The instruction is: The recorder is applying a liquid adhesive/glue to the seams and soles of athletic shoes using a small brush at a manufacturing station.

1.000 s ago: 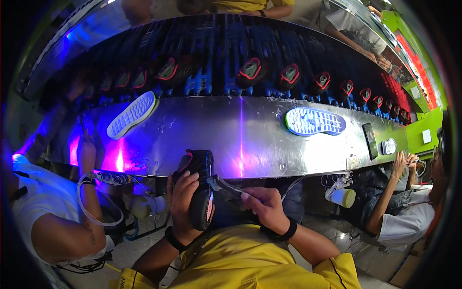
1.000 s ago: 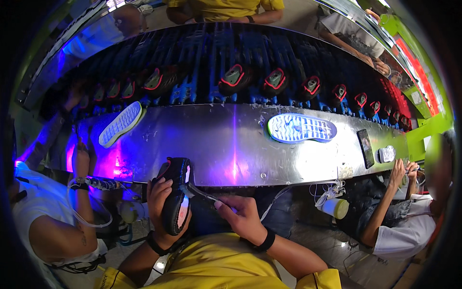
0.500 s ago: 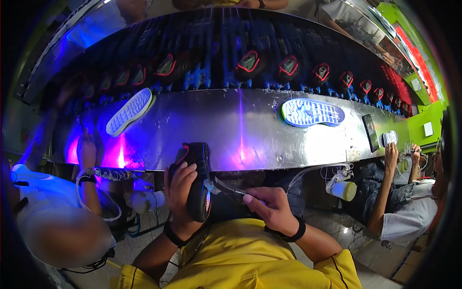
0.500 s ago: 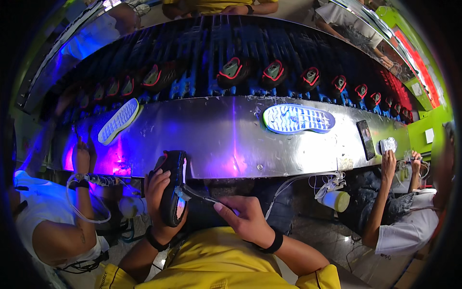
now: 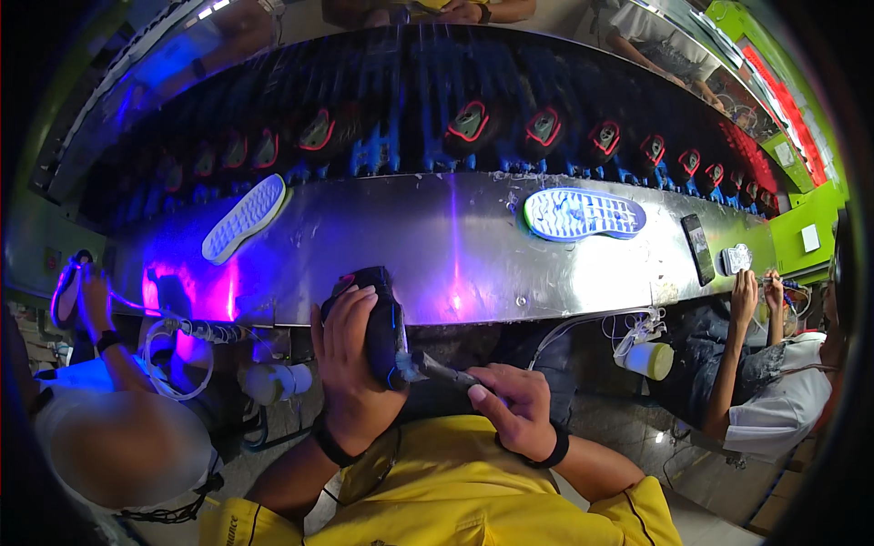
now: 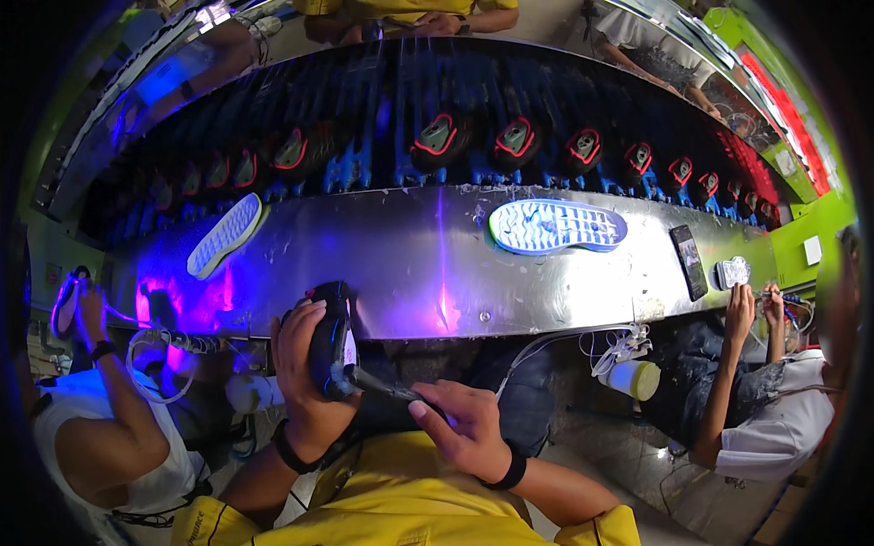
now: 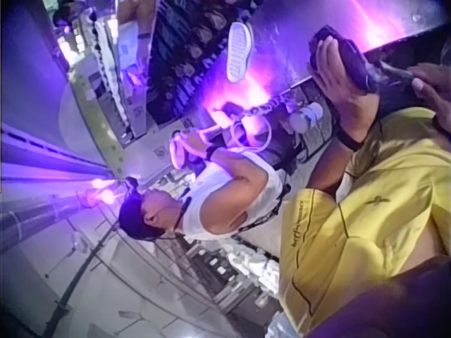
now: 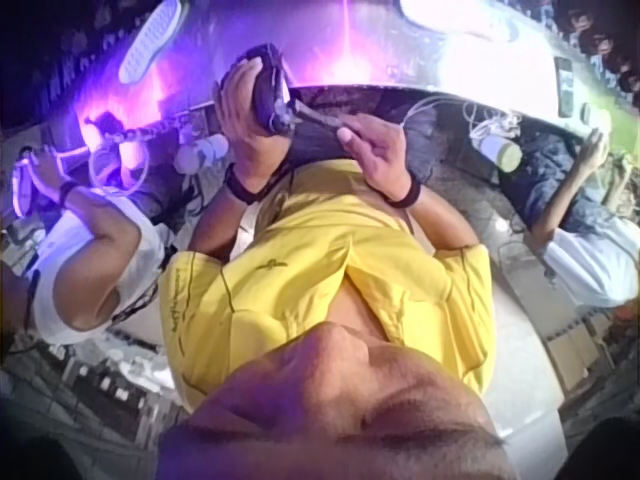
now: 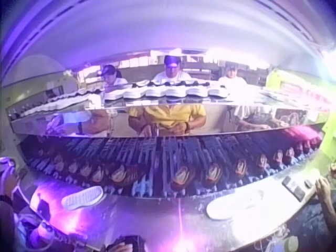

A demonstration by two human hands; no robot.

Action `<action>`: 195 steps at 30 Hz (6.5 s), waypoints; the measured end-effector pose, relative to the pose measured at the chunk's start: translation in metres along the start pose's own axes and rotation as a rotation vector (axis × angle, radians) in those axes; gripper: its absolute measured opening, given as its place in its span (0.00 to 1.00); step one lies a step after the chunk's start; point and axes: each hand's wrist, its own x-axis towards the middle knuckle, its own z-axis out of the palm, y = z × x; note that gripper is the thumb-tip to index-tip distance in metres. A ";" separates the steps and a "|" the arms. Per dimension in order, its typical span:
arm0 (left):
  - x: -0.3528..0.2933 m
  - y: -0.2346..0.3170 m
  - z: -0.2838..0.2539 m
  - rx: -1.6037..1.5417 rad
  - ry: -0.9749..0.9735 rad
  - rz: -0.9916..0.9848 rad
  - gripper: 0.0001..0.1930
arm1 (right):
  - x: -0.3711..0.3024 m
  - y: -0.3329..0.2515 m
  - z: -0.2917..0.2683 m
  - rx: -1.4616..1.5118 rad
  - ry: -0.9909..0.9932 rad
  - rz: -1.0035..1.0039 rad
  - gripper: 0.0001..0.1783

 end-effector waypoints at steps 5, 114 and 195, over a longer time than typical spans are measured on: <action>0.012 0.006 0.006 0.060 -0.036 -0.008 0.40 | 0.001 -0.012 -0.010 -0.146 0.086 -0.099 0.11; 0.078 -0.098 -0.058 -1.331 -0.636 -1.089 0.24 | 0.117 -0.087 -0.016 -0.661 -0.040 -0.431 0.14; 0.252 -0.350 0.104 -0.172 -0.159 -0.357 0.36 | 0.091 0.012 0.022 0.063 0.591 0.239 0.12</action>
